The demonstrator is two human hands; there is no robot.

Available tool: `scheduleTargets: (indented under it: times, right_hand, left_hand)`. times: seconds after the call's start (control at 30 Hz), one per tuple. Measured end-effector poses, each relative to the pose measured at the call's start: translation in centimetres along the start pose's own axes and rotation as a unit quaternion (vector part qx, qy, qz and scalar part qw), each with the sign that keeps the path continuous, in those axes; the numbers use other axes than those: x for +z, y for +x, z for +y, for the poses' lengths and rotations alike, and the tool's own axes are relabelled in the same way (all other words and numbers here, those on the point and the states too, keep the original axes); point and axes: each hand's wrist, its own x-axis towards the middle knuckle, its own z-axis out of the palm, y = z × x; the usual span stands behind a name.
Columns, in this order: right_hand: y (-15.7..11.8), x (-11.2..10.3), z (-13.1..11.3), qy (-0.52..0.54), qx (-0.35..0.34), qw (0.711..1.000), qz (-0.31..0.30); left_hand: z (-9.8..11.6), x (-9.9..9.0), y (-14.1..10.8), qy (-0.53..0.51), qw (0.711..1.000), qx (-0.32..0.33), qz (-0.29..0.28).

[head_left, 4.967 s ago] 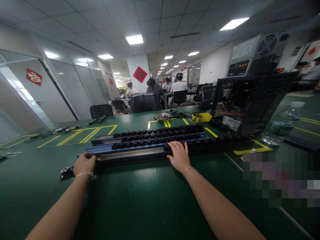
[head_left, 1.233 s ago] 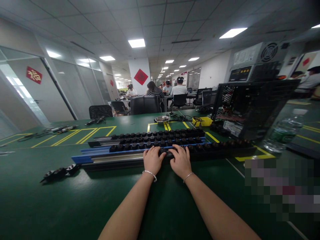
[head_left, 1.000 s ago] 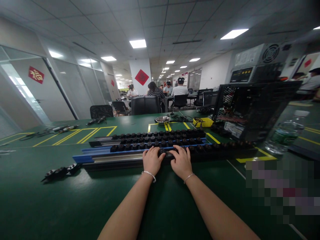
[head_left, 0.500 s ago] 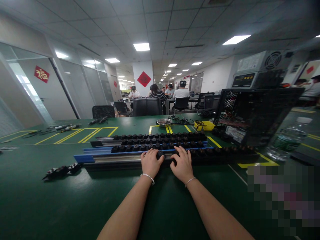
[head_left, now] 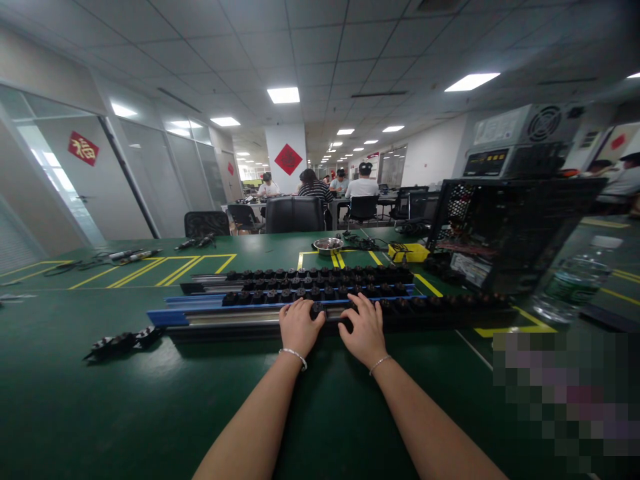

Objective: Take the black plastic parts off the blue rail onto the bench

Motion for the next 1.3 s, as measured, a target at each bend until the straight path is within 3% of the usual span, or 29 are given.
scheduleTargets:
  times: [0.73,1.3]
  right_hand:
    - [0.1,0.4,0.4,-0.002,0.000,1.000,-0.005]
    - [0.1,0.6,0.6,-0.008,-0.004,1.000,-0.003]
  left_hand:
    - [-1.8,-1.1,0.4,0.019,0.999,-0.021,-0.043]
    - [-4.3,-3.1,0.5,0.039,0.996,-0.039,-0.068]
